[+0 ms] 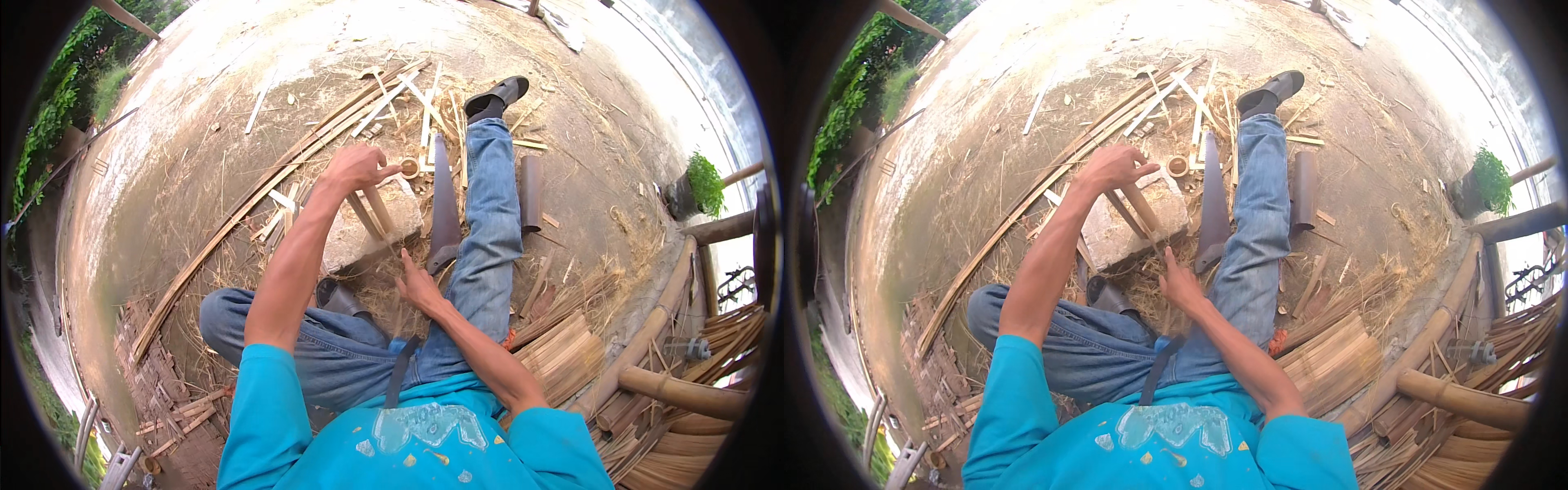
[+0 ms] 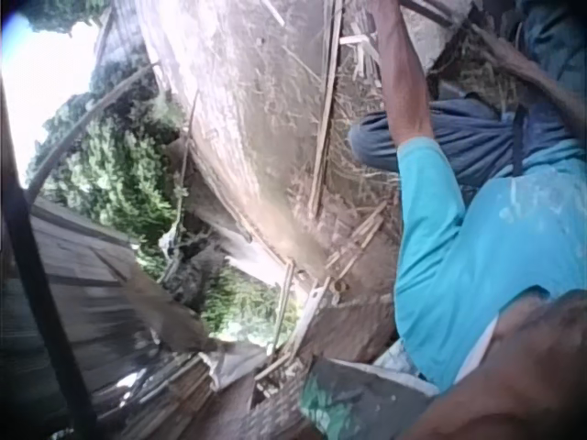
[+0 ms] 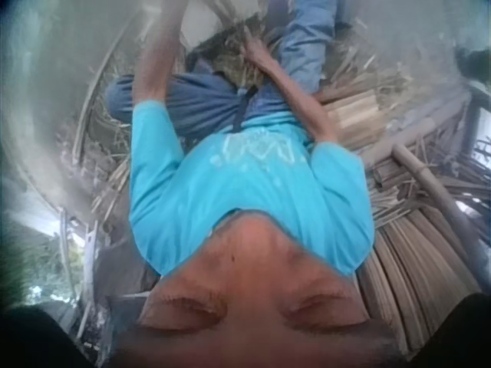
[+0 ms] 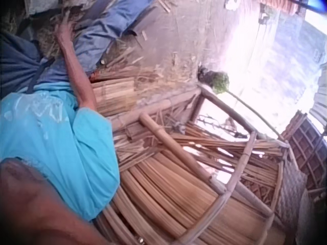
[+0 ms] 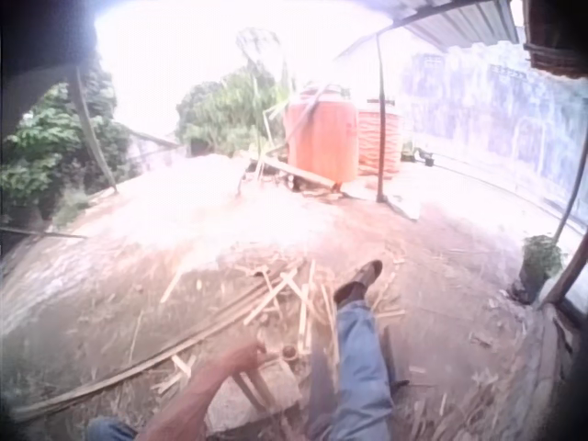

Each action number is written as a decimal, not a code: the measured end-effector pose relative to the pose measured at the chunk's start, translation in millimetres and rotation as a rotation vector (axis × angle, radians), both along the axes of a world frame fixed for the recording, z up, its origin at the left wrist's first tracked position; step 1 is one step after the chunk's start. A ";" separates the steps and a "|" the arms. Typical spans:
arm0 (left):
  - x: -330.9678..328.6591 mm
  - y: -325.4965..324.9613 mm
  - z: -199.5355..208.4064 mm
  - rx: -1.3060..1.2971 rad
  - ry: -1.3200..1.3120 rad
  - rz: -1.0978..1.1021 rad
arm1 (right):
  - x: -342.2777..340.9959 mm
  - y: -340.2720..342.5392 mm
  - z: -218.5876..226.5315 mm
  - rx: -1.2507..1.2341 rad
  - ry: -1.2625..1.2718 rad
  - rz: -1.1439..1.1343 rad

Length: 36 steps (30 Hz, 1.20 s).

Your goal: The person sits on the ground and uses a machete to cut a bamboo segment into smaller pieces. They then use a knife to split the bamboo into thin strips, placing the finished pieces aside.

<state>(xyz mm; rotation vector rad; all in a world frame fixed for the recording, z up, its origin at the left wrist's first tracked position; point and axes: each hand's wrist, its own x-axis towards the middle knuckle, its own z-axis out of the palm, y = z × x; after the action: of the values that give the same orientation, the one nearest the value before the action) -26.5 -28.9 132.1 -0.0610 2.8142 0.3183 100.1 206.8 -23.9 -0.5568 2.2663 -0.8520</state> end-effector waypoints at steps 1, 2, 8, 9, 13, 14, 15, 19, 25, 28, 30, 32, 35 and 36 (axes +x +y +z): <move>-0.4 -15.2 -5.6 0.040 0.036 -0.009 | 3.5 -1.0 12.4 -0.017 -0.032 0.044; 0.8 -30.4 -13.2 0.081 0.073 -0.018 | 7.3 -1.5 25.6 -0.035 -0.064 0.089; 14.9 -31.0 8.1 0.425 0.029 0.143 | 3.3 32.1 47.8 -0.191 -0.287 0.075; 26.9 -33.9 6.9 0.470 0.047 0.168 | -0.7 39.5 73.8 -0.169 -0.467 0.068; 54.5 -35.4 -4.5 0.762 0.139 0.252 | 3.0 72.8 109.2 -0.355 -0.799 -0.225; 60.5 -36.5 -16.2 0.853 0.191 0.281 | 3.7 75.4 106.6 -0.410 -0.741 -0.220; 67.5 -38.1 -27.4 0.941 0.243 0.313 | 4.7 75.3 105.4 -0.466 -0.686 -0.212; 90.8 -9.0 -46.0 1.190 0.392 0.592 | -7.2 34.4 124.1 -0.620 -0.327 -0.230; 101.8 4.2 -58.4 1.299 0.456 0.514 | -45.3 -24.8 138.5 -0.685 -0.227 -0.193; 105.8 2.1 -59.6 1.294 0.442 0.501 | -52.7 -39.9 132.6 -0.648 -0.190 -0.137; 105.9 2.1 -63.8 1.340 0.481 0.485 | -52.8 -44.5 131.3 -0.626 -0.193 -0.132; 106.0 2.1 -64.7 1.320 0.477 0.480 | -51.7 -45.9 129.7 -0.632 -0.193 -0.136; 106.4 0.8 -66.6 1.302 0.465 0.487 | -47.9 -47.7 130.9 -0.647 -0.221 -0.161; 105.6 1.2 -66.3 1.299 0.460 0.489 | -47.6 -47.8 130.9 -0.651 -0.232 -0.174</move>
<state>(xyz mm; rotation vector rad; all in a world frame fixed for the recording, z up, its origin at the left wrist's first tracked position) 79.1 -27.7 65.8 -0.4061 2.3314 2.3704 52.5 159.0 107.0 -0.5062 1.8187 -1.6708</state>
